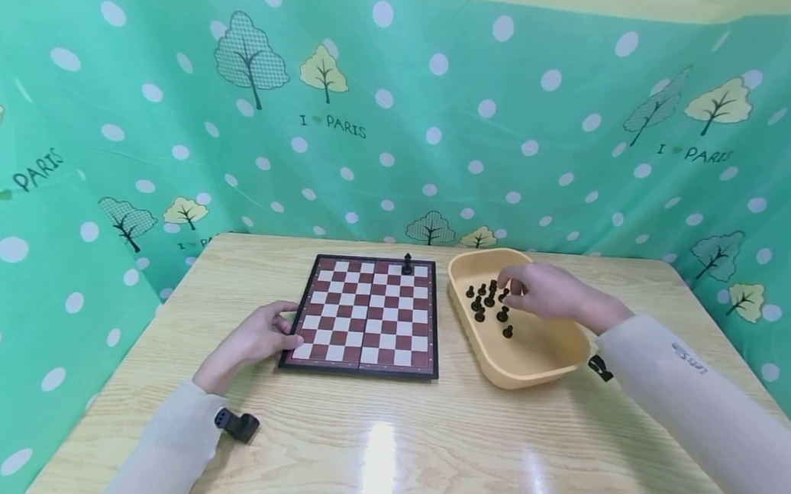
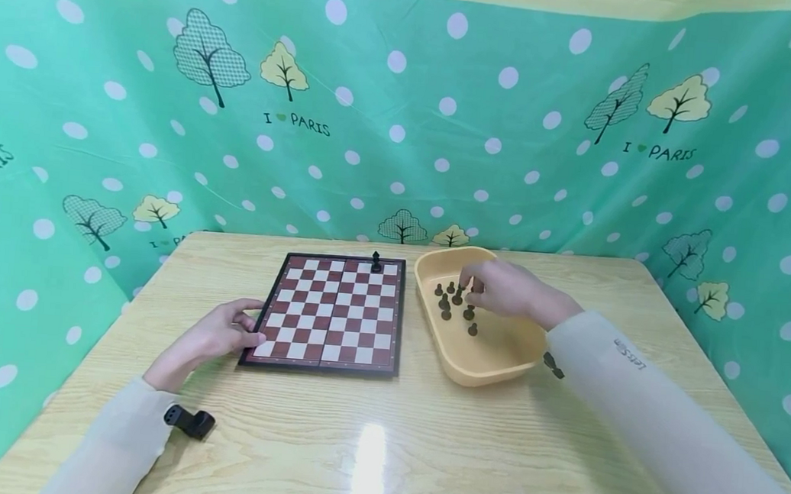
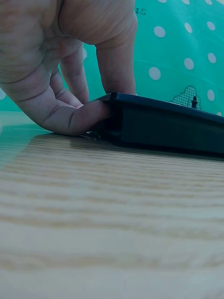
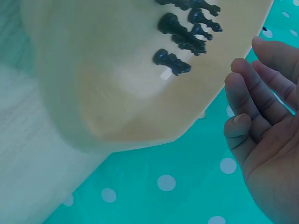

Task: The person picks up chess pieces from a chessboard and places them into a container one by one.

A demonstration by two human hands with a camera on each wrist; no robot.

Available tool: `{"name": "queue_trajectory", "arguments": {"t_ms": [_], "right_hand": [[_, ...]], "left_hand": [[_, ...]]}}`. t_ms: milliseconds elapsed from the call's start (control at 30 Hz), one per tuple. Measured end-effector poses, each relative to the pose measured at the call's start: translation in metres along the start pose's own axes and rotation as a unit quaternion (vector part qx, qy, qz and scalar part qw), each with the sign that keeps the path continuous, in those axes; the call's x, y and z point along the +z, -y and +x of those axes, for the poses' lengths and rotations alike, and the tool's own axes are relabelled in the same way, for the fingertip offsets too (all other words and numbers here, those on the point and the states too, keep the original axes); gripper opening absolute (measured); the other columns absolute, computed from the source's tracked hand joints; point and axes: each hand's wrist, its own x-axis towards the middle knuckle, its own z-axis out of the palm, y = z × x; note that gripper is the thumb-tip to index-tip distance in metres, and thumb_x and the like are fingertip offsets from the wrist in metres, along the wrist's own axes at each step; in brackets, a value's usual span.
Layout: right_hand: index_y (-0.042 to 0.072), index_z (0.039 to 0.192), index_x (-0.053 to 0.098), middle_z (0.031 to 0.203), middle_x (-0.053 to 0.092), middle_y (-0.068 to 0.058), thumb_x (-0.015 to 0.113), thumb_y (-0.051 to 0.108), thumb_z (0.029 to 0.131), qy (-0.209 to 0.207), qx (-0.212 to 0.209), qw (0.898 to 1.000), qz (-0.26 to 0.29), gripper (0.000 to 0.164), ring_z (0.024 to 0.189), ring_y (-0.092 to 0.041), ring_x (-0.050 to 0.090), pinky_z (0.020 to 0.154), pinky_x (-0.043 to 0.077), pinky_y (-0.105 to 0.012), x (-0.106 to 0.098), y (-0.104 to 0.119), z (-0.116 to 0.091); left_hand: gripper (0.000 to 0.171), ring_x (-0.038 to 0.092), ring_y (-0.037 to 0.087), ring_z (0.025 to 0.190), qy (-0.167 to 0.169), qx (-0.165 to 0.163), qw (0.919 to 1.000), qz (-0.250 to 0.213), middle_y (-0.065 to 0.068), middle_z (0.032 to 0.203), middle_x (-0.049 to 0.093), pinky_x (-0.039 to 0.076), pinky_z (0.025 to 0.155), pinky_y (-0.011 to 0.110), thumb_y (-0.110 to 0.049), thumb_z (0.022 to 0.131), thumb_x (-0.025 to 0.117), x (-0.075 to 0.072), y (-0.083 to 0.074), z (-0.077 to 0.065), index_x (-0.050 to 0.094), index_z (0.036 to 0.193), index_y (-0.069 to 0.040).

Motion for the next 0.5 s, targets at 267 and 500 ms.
{"name": "queue_trajectory", "arguments": {"t_ms": [267, 500], "right_hand": [[0.004, 0.108, 0.065, 0.076, 0.064, 0.003, 0.068, 0.015, 0.086, -0.006, -0.020, 1.000, 0.003, 0.025, 0.064, -0.009, 0.057, 0.061, 0.048, -0.030, -0.007, 0.010, 0.005], [0.005, 0.110, 0.064, 0.078, 0.065, 0.003, 0.066, 0.015, 0.088, -0.012, -0.041, 0.999, 0.009, 0.025, 0.066, -0.008, 0.059, 0.063, 0.050, -0.028, -0.015, 0.024, 0.016]], "left_hand": [[0.071, 0.051, 0.020, 0.075, 0.001, 0.001, 0.9999, 0.011, 0.011, 0.091, 0.055, 0.042, 0.065, 0.032, -0.005, 0.081, 0.073, 0.002, 0.001, 0.002, 0.037, 0.142, 0.002], [0.073, 0.053, 0.020, 0.074, 0.000, -0.005, 1.0000, 0.006, 0.012, 0.091, 0.055, 0.044, 0.063, 0.032, -0.004, 0.080, 0.073, -0.001, 0.000, 0.001, 0.035, 0.143, 0.002]]}}
